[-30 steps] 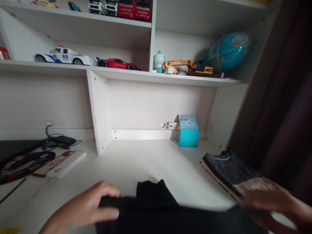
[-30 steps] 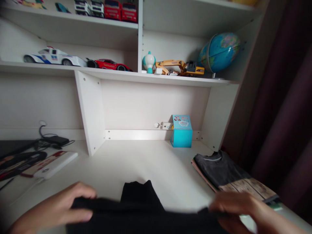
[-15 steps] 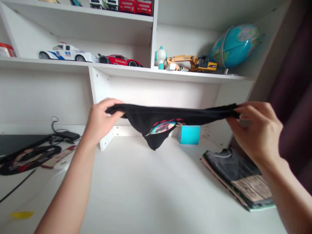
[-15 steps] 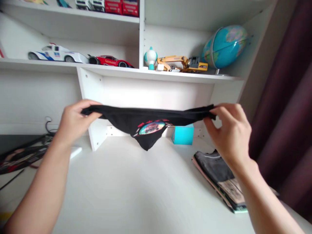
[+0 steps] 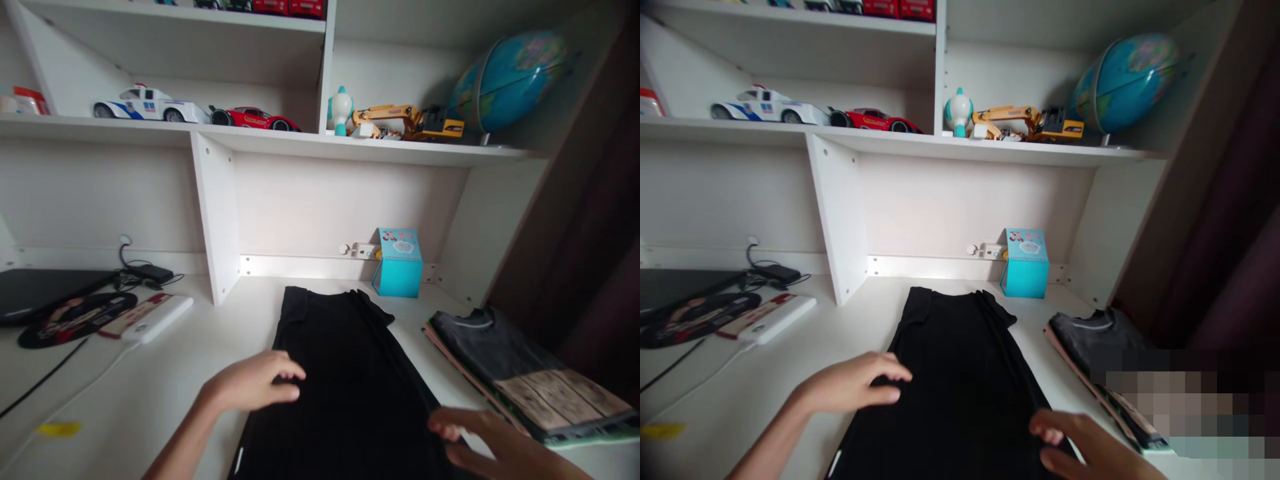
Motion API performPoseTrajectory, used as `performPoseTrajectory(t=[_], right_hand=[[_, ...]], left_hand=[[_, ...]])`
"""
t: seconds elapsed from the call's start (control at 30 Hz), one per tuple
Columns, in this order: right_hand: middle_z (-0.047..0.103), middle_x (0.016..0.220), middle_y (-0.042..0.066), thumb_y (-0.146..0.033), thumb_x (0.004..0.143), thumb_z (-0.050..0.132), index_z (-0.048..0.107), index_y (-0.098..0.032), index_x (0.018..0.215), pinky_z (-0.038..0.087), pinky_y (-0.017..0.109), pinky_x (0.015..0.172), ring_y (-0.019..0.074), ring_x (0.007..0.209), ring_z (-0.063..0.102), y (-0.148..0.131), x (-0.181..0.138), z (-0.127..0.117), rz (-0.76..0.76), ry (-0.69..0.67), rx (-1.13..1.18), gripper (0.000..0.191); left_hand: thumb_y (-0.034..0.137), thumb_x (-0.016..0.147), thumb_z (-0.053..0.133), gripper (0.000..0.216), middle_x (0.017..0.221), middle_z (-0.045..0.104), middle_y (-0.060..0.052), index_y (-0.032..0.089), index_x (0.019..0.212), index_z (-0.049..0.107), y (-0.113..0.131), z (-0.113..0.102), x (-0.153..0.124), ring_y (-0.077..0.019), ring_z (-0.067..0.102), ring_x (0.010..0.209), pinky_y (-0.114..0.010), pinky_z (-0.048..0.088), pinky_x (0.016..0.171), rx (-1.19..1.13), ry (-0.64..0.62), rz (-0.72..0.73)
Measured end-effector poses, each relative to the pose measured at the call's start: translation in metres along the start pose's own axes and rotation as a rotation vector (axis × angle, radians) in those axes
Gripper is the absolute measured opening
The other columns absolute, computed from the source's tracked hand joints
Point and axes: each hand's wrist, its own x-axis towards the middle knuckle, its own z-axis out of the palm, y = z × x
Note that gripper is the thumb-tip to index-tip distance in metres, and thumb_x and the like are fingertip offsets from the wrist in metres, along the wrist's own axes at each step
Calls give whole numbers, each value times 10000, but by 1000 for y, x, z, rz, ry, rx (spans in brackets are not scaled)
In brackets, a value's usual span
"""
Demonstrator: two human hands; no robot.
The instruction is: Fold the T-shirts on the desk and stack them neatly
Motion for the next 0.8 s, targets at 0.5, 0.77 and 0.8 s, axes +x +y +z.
performPoseTrajectory(t=[0.5, 0.77, 0.8], right_hand=[[609, 1112, 140, -426, 903, 355, 561, -178, 1141, 374, 514, 895, 326, 1089, 525, -13, 168, 50, 303, 145, -330, 401], [554, 1125, 70, -356, 892, 481, 496, -173, 1167, 482, 383, 802, 174, 944, 567, 27, 231, 20, 561, 326, -323, 331], [559, 1109, 67, -358, 887, 492, 503, -170, 1157, 491, 377, 785, 171, 923, 574, 34, 234, 21, 605, 326, -321, 329]], left_hand=[[359, 881, 334, 507, 1361, 336, -301, 67, 1276, 462, -128, 4, 119, -482, 160, 1292, -664, 148, 948, 489, 609, -878], [507, 884, 249, 536, 1465, 262, -79, 279, 1358, 356, -137, 25, 143, -326, 153, 1348, -526, 201, 1035, 421, 460, -330], [558, 865, 254, 565, 1463, 268, -78, 301, 1360, 347, -140, 27, 145, -352, 154, 1342, -559, 176, 1029, 406, 442, -367]])
